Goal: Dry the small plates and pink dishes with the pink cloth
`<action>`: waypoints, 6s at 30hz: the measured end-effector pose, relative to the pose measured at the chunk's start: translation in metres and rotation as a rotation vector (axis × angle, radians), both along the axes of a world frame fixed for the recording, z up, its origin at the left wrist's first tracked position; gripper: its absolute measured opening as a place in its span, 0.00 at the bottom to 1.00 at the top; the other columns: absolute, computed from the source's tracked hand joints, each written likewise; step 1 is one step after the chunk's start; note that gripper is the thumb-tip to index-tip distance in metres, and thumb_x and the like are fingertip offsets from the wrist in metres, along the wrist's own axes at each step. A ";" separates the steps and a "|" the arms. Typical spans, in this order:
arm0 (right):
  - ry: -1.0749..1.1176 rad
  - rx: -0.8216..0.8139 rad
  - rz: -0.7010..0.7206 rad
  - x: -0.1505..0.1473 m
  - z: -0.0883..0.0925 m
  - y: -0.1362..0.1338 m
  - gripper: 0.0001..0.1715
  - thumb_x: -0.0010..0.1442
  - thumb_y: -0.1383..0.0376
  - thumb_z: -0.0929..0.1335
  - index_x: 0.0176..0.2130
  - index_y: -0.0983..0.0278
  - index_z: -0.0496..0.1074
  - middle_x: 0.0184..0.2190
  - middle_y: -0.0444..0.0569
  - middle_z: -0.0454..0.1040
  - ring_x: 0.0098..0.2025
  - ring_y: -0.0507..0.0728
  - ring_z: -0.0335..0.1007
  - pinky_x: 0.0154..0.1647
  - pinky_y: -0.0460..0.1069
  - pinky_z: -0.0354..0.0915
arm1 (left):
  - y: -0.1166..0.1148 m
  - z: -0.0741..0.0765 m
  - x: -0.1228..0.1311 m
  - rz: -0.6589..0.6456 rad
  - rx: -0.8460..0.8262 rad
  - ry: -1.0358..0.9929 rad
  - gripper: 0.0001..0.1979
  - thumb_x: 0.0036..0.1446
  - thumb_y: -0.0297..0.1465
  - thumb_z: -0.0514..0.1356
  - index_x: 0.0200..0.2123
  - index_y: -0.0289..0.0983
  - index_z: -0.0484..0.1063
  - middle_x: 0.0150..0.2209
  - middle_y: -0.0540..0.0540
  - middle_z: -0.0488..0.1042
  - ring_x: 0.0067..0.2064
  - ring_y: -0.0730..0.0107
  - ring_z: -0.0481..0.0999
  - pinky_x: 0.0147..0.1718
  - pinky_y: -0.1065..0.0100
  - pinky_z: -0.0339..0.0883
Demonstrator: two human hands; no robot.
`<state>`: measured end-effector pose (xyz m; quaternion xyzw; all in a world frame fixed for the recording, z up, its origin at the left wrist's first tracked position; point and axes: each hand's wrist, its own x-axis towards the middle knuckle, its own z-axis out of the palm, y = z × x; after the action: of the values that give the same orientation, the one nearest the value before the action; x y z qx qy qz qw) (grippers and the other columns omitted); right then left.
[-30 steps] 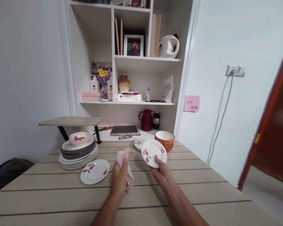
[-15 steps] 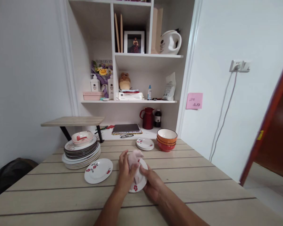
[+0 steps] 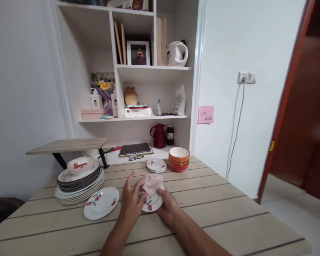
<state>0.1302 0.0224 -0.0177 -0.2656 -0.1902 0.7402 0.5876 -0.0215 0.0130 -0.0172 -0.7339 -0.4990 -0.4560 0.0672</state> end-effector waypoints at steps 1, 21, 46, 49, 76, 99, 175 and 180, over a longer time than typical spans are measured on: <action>-0.030 0.008 0.005 -0.001 0.001 -0.001 0.26 0.59 0.70 0.66 0.56 0.61 0.63 0.36 0.51 0.81 0.32 0.57 0.78 0.35 0.53 0.73 | -0.001 0.001 0.002 -0.027 -0.003 0.011 0.23 0.58 0.31 0.58 0.58 0.47 0.67 0.66 0.41 0.53 0.65 0.52 0.57 0.59 0.50 0.57; 0.070 0.071 0.239 0.003 -0.012 0.008 0.28 0.63 0.49 0.65 0.48 0.70 0.72 0.37 0.55 0.80 0.33 0.56 0.75 0.32 0.49 0.69 | -0.006 0.004 0.023 -0.129 0.010 0.348 0.12 0.52 0.23 0.61 0.39 0.40 0.77 0.57 0.42 0.71 0.58 0.54 0.69 0.53 0.53 0.66; 0.100 0.049 0.152 0.001 -0.003 0.004 0.22 0.66 0.55 0.63 0.52 0.68 0.70 0.40 0.55 0.81 0.37 0.58 0.78 0.41 0.53 0.72 | -0.004 -0.007 0.020 0.231 0.117 0.337 0.14 0.59 0.26 0.56 0.47 0.39 0.76 0.53 0.38 0.75 0.56 0.49 0.72 0.57 0.43 0.61; 0.132 0.008 0.159 0.005 -0.005 0.010 0.25 0.66 0.52 0.63 0.51 0.69 0.70 0.40 0.57 0.80 0.41 0.60 0.78 0.42 0.54 0.72 | -0.003 -0.015 0.022 0.116 0.124 0.420 0.16 0.58 0.24 0.56 0.48 0.38 0.75 0.50 0.39 0.77 0.54 0.53 0.74 0.51 0.52 0.68; -0.010 0.077 0.088 0.002 -0.006 0.000 0.20 0.63 0.57 0.67 0.49 0.67 0.71 0.39 0.54 0.81 0.36 0.56 0.78 0.40 0.52 0.72 | -0.017 -0.006 0.034 0.224 0.027 0.319 0.19 0.60 0.25 0.54 0.53 0.40 0.71 0.59 0.41 0.70 0.59 0.51 0.68 0.57 0.43 0.60; 0.018 -0.061 0.122 0.011 0.001 0.005 0.26 0.68 0.53 0.59 0.48 0.71 0.70 0.35 0.57 0.81 0.33 0.57 0.78 0.29 0.49 0.70 | -0.024 -0.009 0.042 0.090 0.029 0.398 0.13 0.60 0.27 0.56 0.48 0.39 0.73 0.54 0.44 0.74 0.53 0.57 0.70 0.53 0.52 0.64; 0.022 0.034 0.127 0.007 0.009 -0.001 0.24 0.64 0.58 0.62 0.51 0.71 0.71 0.39 0.57 0.81 0.39 0.60 0.78 0.47 0.54 0.70 | -0.006 -0.009 0.025 0.057 -0.077 -0.274 0.13 0.56 0.30 0.58 0.43 0.42 0.78 0.54 0.42 0.63 0.55 0.57 0.69 0.56 0.52 0.66; 0.028 0.106 0.310 0.012 0.015 -0.004 0.25 0.60 0.60 0.63 0.51 0.71 0.71 0.39 0.56 0.81 0.40 0.61 0.78 0.47 0.56 0.69 | 0.002 -0.009 0.008 0.075 -0.109 -0.315 0.14 0.56 0.28 0.56 0.43 0.42 0.78 0.47 0.42 0.67 0.49 0.60 0.73 0.51 0.54 0.70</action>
<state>0.1423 0.0184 -0.0028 -0.1913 -0.2595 0.8146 0.4821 -0.0139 0.0149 -0.0266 -0.6368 -0.5543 -0.5348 -0.0350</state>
